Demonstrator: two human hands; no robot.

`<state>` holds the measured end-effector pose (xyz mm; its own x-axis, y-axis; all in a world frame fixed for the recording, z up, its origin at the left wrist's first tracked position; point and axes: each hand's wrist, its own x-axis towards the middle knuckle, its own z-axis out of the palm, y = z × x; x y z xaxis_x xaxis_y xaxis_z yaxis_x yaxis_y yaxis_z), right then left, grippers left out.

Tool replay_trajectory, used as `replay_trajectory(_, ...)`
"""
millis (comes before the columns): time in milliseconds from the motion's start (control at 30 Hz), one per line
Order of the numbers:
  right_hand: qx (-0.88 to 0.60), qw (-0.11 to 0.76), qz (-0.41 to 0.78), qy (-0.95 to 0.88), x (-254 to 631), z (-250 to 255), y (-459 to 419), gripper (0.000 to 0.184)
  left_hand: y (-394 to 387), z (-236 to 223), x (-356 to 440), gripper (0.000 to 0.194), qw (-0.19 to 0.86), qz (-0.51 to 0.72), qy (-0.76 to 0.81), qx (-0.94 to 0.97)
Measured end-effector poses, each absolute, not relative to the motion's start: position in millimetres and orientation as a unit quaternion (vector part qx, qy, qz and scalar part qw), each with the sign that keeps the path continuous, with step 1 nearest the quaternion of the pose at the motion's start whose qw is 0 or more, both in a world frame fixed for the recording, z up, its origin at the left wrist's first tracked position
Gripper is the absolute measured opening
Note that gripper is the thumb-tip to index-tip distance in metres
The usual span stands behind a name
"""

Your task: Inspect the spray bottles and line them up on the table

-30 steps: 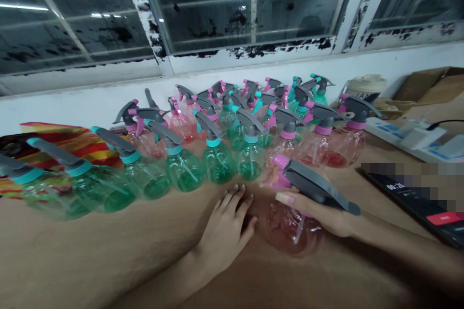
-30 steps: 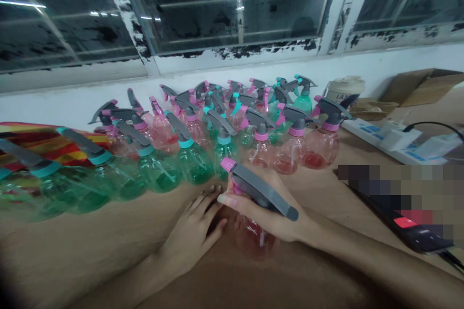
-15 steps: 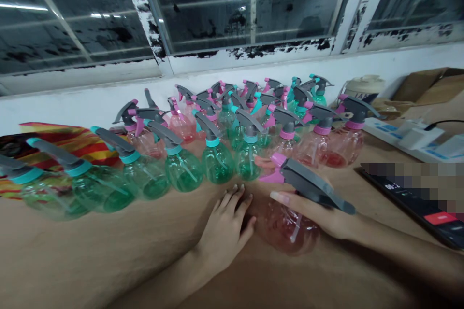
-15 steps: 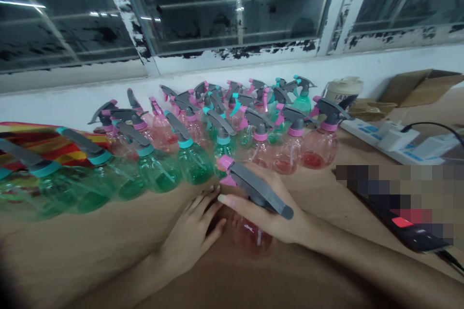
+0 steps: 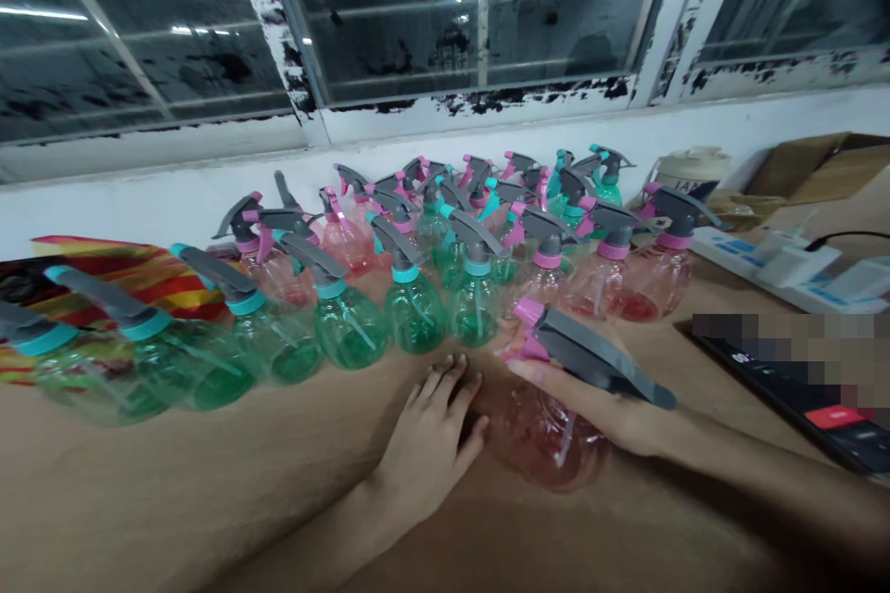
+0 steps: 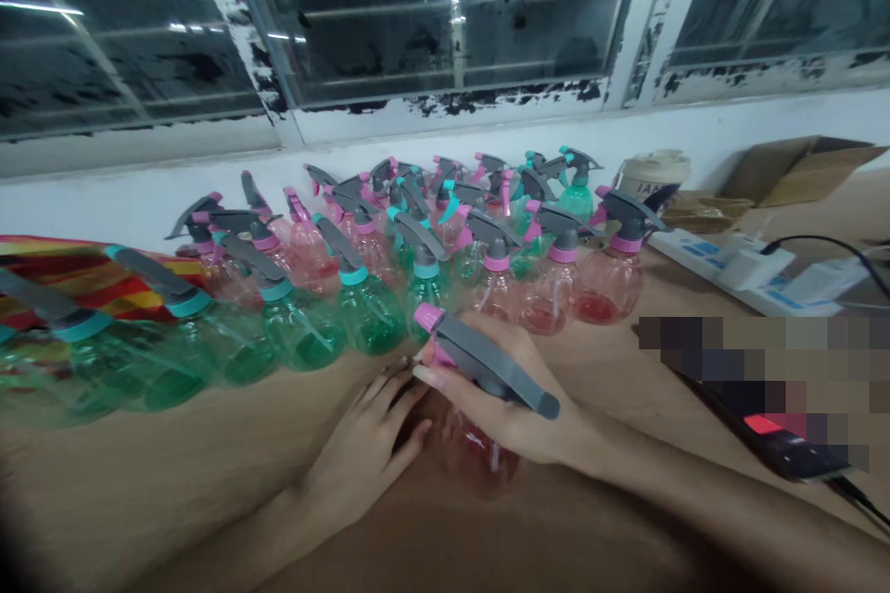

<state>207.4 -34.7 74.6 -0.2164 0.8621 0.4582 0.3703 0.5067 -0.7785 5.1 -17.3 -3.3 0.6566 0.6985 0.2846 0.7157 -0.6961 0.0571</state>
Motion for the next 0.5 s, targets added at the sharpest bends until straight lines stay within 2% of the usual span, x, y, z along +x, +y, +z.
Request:
replay_trajectory(200,-0.459,0.454,0.244,-0.724,208.1,73.1,-35.9,0.017,-16.8,-4.6,5.0,0.035,0.036,-0.140,-0.390,-0.909)
replay_trajectory(333,-0.431,0.472,0.270,-0.720,207.6,73.1,-35.1,0.016,-16.6,-5.6,3.9,0.035,0.036,-0.150,-0.386,-0.909)
replay_trajectory(500,-0.411,0.497,0.274,-0.713,207.6,70.4,-33.3,0.038,-16.5,-4.8,4.7,0.040,0.040,-0.142,-0.386,-0.911)
